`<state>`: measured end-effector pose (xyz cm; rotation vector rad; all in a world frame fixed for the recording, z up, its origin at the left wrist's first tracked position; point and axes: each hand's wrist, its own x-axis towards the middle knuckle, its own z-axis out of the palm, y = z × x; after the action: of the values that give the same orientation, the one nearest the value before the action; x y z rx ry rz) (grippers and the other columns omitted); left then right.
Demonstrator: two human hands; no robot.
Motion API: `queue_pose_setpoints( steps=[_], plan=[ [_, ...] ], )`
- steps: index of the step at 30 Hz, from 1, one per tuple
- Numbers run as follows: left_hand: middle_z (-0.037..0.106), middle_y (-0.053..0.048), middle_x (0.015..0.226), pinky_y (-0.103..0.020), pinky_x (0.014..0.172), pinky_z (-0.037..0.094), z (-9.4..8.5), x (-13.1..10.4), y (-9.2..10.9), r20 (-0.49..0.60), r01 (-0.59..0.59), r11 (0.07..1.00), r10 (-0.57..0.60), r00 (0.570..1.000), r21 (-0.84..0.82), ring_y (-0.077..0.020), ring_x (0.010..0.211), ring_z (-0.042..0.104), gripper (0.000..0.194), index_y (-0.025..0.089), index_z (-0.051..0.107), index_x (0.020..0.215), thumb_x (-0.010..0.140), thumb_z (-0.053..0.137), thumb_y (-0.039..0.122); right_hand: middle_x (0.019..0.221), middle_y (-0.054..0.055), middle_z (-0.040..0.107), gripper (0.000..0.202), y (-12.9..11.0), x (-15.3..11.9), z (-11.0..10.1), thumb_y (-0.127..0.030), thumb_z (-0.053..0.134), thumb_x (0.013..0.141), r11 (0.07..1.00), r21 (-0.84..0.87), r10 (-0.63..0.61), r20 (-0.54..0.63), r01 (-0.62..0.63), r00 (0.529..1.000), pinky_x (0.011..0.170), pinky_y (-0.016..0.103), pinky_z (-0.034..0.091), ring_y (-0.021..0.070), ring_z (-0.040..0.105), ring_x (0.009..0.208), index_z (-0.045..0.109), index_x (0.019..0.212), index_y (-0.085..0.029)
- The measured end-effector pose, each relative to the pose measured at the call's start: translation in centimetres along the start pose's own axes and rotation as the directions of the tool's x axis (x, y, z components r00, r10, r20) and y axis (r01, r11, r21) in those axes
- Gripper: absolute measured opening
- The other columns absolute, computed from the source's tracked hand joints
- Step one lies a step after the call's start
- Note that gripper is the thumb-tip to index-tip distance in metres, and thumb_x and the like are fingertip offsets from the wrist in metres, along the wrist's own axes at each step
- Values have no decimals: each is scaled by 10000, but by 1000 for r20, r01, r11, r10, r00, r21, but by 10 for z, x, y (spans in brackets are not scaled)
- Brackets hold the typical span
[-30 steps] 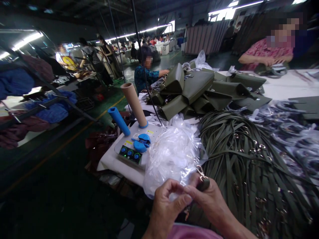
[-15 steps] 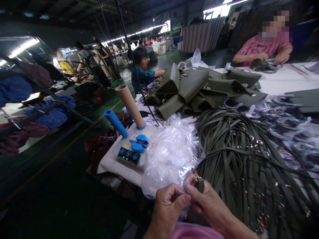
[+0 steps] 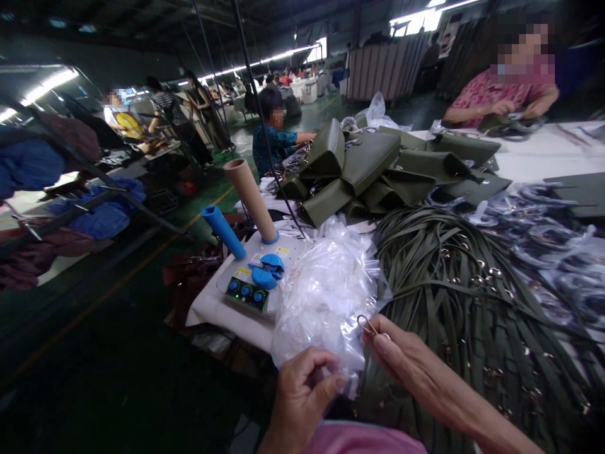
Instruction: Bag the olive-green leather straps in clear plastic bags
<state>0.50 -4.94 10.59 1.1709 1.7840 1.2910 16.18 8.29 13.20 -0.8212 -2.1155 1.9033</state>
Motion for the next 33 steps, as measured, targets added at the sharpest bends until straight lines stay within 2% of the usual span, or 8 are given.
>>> queue_pose_setpoints(
  steps=[2, 5, 8, 12, 21, 25, 29, 33],
  plan=[
    [563, 20, 599, -152, 486, 351, -10, -3, -2, -38, -113, 992, 115, 993, 53, -67, 509, 461, 221, 154, 639, 753, 760, 637, 375, 709, -21, 411, 359, -17, -3, -16, -460, 277, 941, 991, -137, 7, 87, 5, 996, 560, 194, 306, 87, 355, 616, 487, 877, -175],
    [587, 20, 603, -147, 493, 381, -22, -6, -1, -39, -263, 957, 270, 962, 126, -70, 514, 506, 205, 166, 623, 762, 789, 609, 369, 749, -9, 493, 337, -41, -5, -32, -433, 309, 943, 931, -355, 6, 259, 89, 966, 609, 203, 317, 94, 439, 674, 519, 858, -183],
    [611, 23, 625, -146, 499, 403, -27, -7, 4, -7, -373, 905, 382, 924, 204, -69, 512, 536, 183, 179, 607, 810, 806, 592, 362, 725, -13, 525, 340, -58, -2, -34, -430, 322, 941, 856, -481, 24, 403, 189, 915, 590, 209, 304, 91, 466, 650, 504, 794, -183],
    [633, 29, 648, -159, 531, 425, -33, -6, 9, 49, -440, 840, 449, 892, 318, -74, 526, 571, 167, 189, 586, 841, 811, 590, 353, 675, -12, 524, 363, -67, 6, -25, -441, 291, 945, 785, -550, 23, 485, 285, 874, 546, 220, 280, 87, 459, 590, 487, 780, -184],
    [649, 18, 662, -189, 558, 419, -36, -10, 12, 143, -465, 783, 449, 882, 413, -89, 521, 575, 158, 179, 586, 856, 786, 626, 316, 680, 16, 582, 301, -57, 15, -14, -359, 353, 939, 732, -598, -14, 467, 327, 884, 518, 233, 266, 95, 502, 571, 545, 803, -172],
    [653, 4, 672, -179, 557, 410, -31, -8, 10, 172, -451, 818, 417, 893, 358, -94, 564, 597, 162, 161, 598, 833, 793, 618, 316, 673, -5, 581, 221, -51, 14, -11, -321, 409, 919, 657, -631, -33, 522, 412, 852, 500, 229, 240, 84, 472, 546, 542, 807, -186],
    [615, 0, 625, -166, 493, 383, -28, -6, 6, 146, -336, 885, 304, 941, 324, -84, 518, 549, 219, 146, 620, 809, 778, 627, 363, 646, -13, 574, 185, -46, 12, -14, -281, 445, 899, 628, -631, -23, 570, 456, 821, 478, 230, 216, 73, 438, 500, 556, 786, -186],
    [577, 6, 615, -152, 502, 384, -30, -4, 3, 83, -192, 939, 175, 981, 286, -80, 540, 529, 199, 152, 638, 788, 764, 646, 349, 614, -10, 551, 228, -41, 9, -22, -300, 449, 901, 654, -609, -42, 563, 449, 825, 483, 234, 218, 74, 434, 497, 559, 746, -174]
  ],
)
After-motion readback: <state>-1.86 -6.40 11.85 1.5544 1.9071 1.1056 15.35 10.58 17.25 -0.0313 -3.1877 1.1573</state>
